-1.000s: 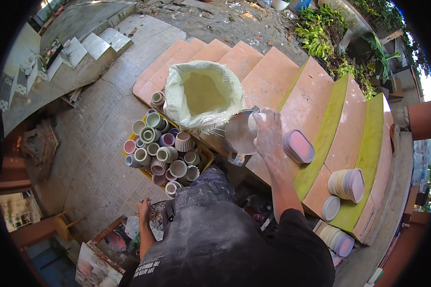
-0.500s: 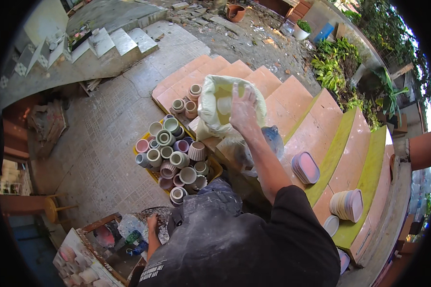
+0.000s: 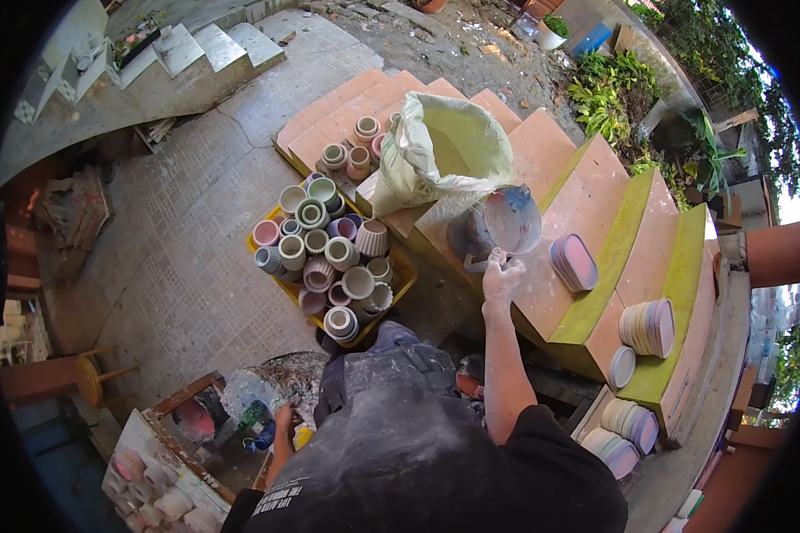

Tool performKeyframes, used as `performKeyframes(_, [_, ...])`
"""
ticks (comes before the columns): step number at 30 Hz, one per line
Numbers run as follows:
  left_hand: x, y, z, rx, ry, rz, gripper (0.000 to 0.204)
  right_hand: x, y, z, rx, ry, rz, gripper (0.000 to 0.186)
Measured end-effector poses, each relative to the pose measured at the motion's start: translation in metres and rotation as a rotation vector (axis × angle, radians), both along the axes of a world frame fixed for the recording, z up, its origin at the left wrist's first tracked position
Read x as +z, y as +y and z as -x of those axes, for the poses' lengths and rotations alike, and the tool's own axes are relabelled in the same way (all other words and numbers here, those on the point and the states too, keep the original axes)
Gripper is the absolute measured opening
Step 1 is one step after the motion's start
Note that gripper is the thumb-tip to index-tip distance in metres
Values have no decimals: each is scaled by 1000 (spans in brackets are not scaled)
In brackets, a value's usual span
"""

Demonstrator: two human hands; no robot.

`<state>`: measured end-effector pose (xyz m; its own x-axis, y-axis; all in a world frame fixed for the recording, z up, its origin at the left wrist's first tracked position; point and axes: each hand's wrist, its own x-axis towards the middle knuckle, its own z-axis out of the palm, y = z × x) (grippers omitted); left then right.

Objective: The recorder prepares a plaster mixture with color pigments and pours it into various circular molds.

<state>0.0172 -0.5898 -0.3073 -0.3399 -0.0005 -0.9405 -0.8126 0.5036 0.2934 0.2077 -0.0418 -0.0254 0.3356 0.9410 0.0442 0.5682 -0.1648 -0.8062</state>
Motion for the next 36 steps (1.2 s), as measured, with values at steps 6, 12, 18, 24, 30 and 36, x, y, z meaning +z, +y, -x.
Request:
performKeyframes(6, [19, -5, 30, 74, 245, 18, 22, -44, 28, -13, 7, 492, 285, 45])
performKeyframes(12, [82, 37, 15, 59, 261, 33, 19, -79, 42, -27, -47, 738, 87, 35])
performKeyframes(18, [82, 22, 18, 0, 148, 11, 18, -57, 13, -18, -120, 750, 144, 28])
performKeyframes(24, [51, 3, 77, 13, 131, -28, 22, -6, -59, 4, -58, 819, 163, 27])
performKeyframes(30, [49, 28, 184, -163, 176, -39, 20, 6, -148, 39, -20, 626, 331, 41])
performKeyframes(36, [30, -13, 303, -274, 259, -99, 20, 36, -225, 159, 233, 348, 389, 40])
